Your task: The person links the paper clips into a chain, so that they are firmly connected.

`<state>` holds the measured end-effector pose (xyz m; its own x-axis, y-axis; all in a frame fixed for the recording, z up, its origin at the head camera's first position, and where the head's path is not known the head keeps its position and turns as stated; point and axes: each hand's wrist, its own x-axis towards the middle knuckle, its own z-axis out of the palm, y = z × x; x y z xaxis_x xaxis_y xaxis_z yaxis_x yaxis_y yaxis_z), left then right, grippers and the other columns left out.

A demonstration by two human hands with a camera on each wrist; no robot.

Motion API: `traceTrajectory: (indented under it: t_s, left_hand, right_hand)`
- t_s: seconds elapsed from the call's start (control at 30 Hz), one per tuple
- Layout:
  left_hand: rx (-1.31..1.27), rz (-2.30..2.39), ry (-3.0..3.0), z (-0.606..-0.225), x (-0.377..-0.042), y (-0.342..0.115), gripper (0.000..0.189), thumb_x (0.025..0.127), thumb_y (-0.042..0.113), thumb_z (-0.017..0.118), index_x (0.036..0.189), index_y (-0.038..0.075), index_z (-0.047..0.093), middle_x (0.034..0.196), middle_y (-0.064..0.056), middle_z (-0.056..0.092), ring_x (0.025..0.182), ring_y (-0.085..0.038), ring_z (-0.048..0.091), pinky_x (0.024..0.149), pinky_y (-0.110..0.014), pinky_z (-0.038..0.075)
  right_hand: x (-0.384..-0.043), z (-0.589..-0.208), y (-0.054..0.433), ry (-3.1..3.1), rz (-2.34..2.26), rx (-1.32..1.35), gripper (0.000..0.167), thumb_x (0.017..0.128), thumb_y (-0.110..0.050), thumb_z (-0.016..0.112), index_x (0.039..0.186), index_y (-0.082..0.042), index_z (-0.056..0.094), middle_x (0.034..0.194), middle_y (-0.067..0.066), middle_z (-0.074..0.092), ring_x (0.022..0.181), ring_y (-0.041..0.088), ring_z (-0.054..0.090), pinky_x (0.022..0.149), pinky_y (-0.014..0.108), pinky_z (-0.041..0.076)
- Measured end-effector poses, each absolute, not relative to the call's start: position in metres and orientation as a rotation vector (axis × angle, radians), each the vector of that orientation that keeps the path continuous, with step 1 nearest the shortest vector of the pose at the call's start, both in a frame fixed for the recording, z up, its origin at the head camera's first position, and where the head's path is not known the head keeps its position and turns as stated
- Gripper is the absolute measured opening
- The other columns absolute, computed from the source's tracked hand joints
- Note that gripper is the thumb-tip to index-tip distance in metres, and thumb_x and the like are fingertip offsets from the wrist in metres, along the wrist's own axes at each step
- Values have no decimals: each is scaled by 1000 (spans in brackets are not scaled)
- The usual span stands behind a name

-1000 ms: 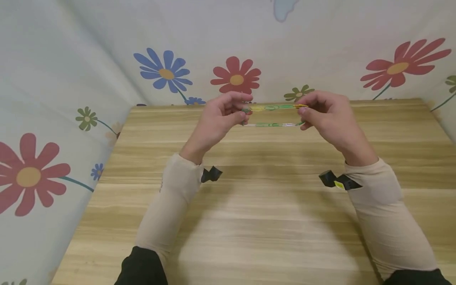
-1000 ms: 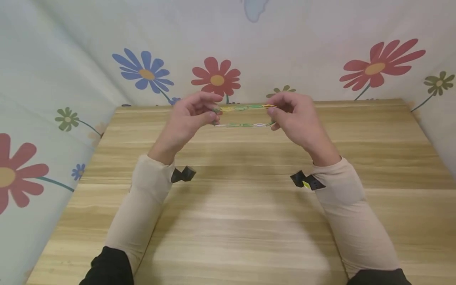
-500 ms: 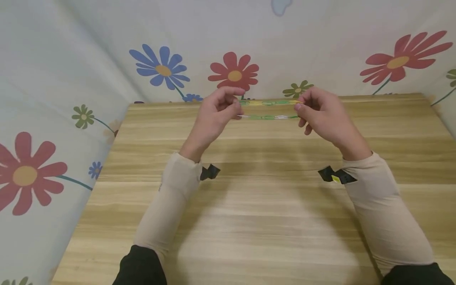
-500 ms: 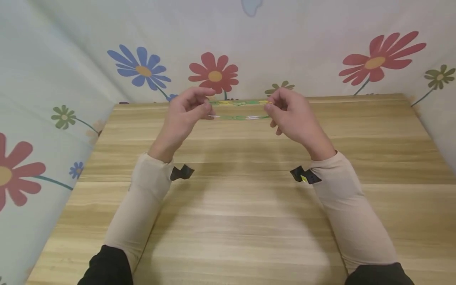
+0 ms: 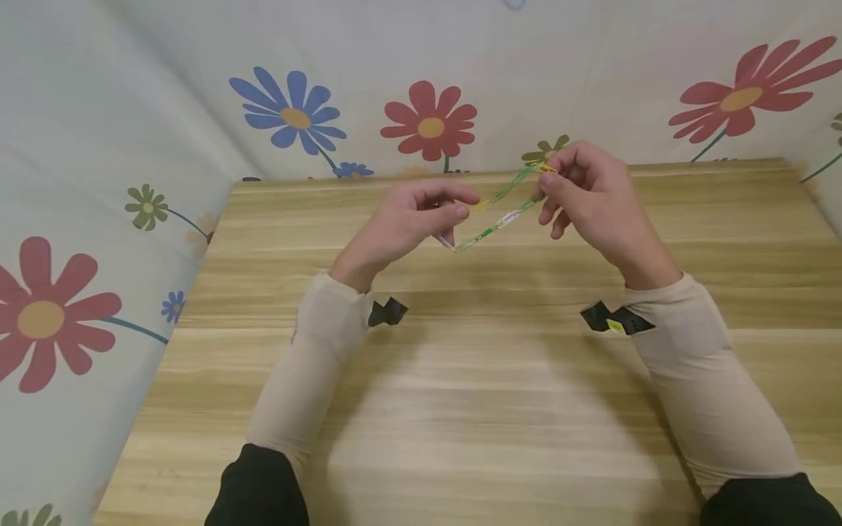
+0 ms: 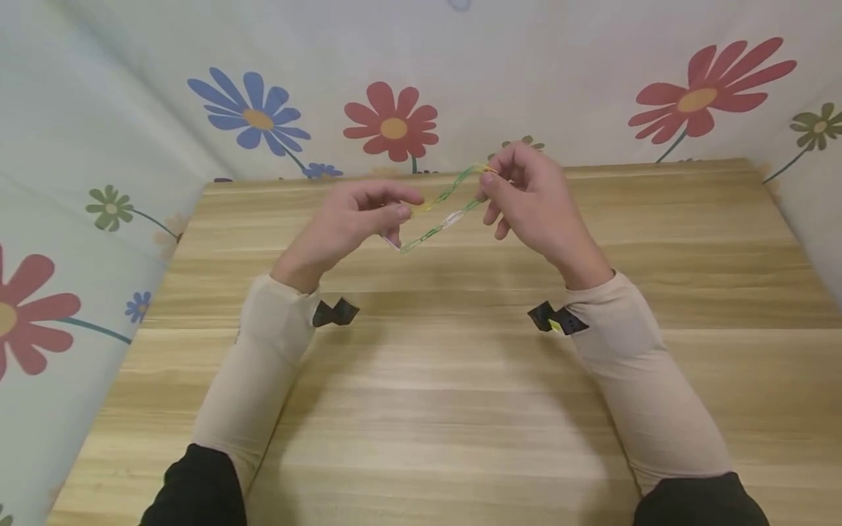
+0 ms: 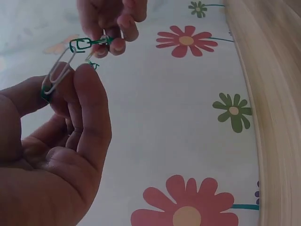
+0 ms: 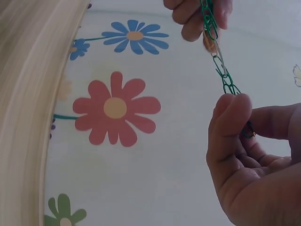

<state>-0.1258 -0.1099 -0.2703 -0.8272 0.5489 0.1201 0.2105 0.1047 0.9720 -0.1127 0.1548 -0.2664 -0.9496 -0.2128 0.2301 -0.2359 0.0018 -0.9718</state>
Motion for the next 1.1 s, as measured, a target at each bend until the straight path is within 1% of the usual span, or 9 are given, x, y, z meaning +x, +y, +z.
traceTrajectory:
  t_s: [0.17,0.33,0.4,0.5,0.57,0.63,0.83,0.97,1.1]
  left_hand:
    - [744,1698,2044,-274,-122,-104,27,98,10,66,121,-3,69,89,-16,64,62,-29,62,68,-41,58]
    - [733,1724,2014,-275,-121,-101,16,99,11,65,108,-1,72,79,-15,60,58,-29,64,65,-44,59]
    - [730,1770,2018,-274,-121,-101,14,100,11,64,104,0,71,75,-16,57,61,-31,67,67,-46,59]
    - [731,1891,2021,-272,-122,-103,13,100,10,62,101,-2,68,78,-17,62,69,-33,70,72,-48,60]
    - [713,1997,2010,-271,-123,-106,15,100,10,61,101,-4,66,85,-18,66,77,-34,72,75,-47,59]
    - [680,2133,1978,-270,-123,-109,14,100,9,60,98,-4,66,88,-18,69,81,-34,72,75,-45,60]
    - [571,2475,1776,-269,-125,-111,17,100,2,57,90,5,71,90,-17,71,85,-31,72,73,-39,60]
    - [531,2553,1664,-271,-127,-108,21,100,0,55,89,7,72,93,-15,70,84,-27,71,75,-38,60]
    - [516,2580,1599,-274,-128,-106,23,101,0,54,90,8,72,90,-12,67,77,-23,67,76,-35,59]
  right_hand:
    - [-109,-266,150,-2110,2343,566,12,100,-7,60,97,1,52,89,18,68,57,26,62,44,29,51]
    - [-109,-266,148,-2017,2520,708,13,105,-8,50,97,1,46,89,21,69,52,25,59,40,30,47]
    - [-109,-267,148,-1993,2576,749,14,107,-10,47,98,0,44,81,20,67,47,24,55,38,29,44]
    - [-108,-267,150,-2048,2573,790,12,108,-12,44,101,-3,41,67,16,58,41,22,44,35,29,34]
    - [-108,-267,153,-2142,2498,801,12,107,-13,48,103,-4,42,63,13,51,40,21,37,35,29,28]
    - [-110,-266,158,-2217,2441,804,10,105,-11,53,107,-4,46,63,12,49,43,21,35,36,30,24]
    - [-111,-261,172,-2440,2194,710,25,95,-2,66,119,-7,60,80,10,58,52,20,41,43,30,33]
    - [-111,-262,172,-2453,1998,617,19,93,-2,68,111,-7,69,85,5,61,57,17,44,47,27,37]
    - [-113,-264,165,-2191,2103,624,12,94,4,65,105,-1,68,88,8,66,67,19,53,52,24,43]
